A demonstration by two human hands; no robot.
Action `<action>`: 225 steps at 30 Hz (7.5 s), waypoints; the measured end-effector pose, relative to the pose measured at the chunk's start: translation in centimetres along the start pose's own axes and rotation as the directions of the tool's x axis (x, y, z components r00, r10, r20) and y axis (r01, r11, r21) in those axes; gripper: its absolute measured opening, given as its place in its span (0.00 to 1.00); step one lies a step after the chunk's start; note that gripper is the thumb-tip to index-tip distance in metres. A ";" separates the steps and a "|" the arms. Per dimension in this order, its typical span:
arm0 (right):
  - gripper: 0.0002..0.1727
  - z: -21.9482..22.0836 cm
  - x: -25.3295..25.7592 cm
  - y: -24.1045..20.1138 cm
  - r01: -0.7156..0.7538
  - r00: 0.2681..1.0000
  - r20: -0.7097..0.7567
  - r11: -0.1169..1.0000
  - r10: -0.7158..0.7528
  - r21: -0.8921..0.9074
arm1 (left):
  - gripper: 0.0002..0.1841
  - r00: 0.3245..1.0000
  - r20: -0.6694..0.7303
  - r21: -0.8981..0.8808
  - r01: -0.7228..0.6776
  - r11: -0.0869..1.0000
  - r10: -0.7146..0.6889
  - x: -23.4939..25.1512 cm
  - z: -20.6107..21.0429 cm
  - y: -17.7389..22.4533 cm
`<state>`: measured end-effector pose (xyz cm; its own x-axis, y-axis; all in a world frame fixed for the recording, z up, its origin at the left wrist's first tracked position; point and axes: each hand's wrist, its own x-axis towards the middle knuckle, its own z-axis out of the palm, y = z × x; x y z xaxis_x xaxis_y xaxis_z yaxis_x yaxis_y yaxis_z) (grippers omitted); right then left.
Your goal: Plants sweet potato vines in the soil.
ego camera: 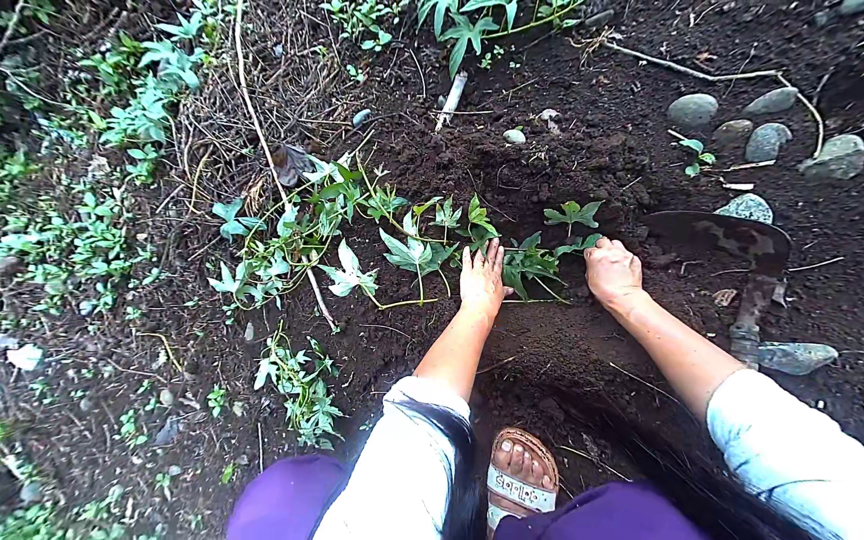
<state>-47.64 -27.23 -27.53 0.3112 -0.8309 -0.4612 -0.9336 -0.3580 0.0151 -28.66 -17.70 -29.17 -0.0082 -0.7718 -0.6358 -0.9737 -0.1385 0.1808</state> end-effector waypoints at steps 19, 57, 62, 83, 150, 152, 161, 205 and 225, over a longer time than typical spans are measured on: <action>0.13 -0.2 -0.5 0.2 -0.096 0.995 -0.017 0.995 0.096 -0.006 | 0.37 0.961 -0.266 0.070 -0.063 0.996 0.079 -3.2 -0.7 0.9; 0.23 -12.3 3.3 2.4 0.029 0.950 -0.290 0.889 0.118 0.458 | 0.39 0.995 -0.082 0.071 0.066 0.995 -0.060 -1.5 0.9 0.5; 0.46 -13.0 12.2 1.0 0.110 0.989 -0.137 0.887 -0.053 0.448 | 0.40 0.994 -0.074 0.069 0.079 0.994 -0.074 -1.3 1.0 0.5; 0.51 -10.1 13.4 -0.9 0.136 0.985 -0.123 0.979 -0.117 0.155 | 0.39 0.996 -0.038 0.119 0.084 0.989 -0.080 -1.3 1.0 0.7; 0.33 -9.8 12.2 -18.2 0.441 0.888 0.143 0.897 -0.436 -0.004 | 0.29 0.980 0.189 -0.007 0.070 0.998 -0.067 -0.4 -0.7 0.2; 0.29 -8.8 10.3 -17.0 0.455 0.885 0.100 0.890 -0.455 0.019 | 0.28 0.982 0.178 -0.026 0.062 0.998 -0.056 -0.9 -0.9 0.2; 0.23 -4.3 -0.7 -7.9 0.451 0.889 0.024 0.883 -0.458 0.133 | 0.18 0.922 -0.340 -0.231 -0.273 0.934 0.185 -9.0 0.1 1.1; 0.36 -4.5 -13.0 4.5 0.245 0.924 -0.355 0.931 -0.140 0.269 | 0.44 0.796 -0.599 -0.526 -0.479 0.703 0.095 -13.4 5.7 7.7; 0.54 6.4 -10.3 -0.4 -0.261 0.799 -0.398 0.856 0.452 0.447 | 0.55 0.956 -0.274 -0.726 -0.135 0.674 -0.104 -4.1 2.2 11.0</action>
<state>-51.63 -15.76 -28.48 -0.1024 -0.9947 -0.0086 -0.9595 0.1011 -0.2631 -39.80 -14.71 -26.25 0.1553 -0.8936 -0.4212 -0.4901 -0.4398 0.7525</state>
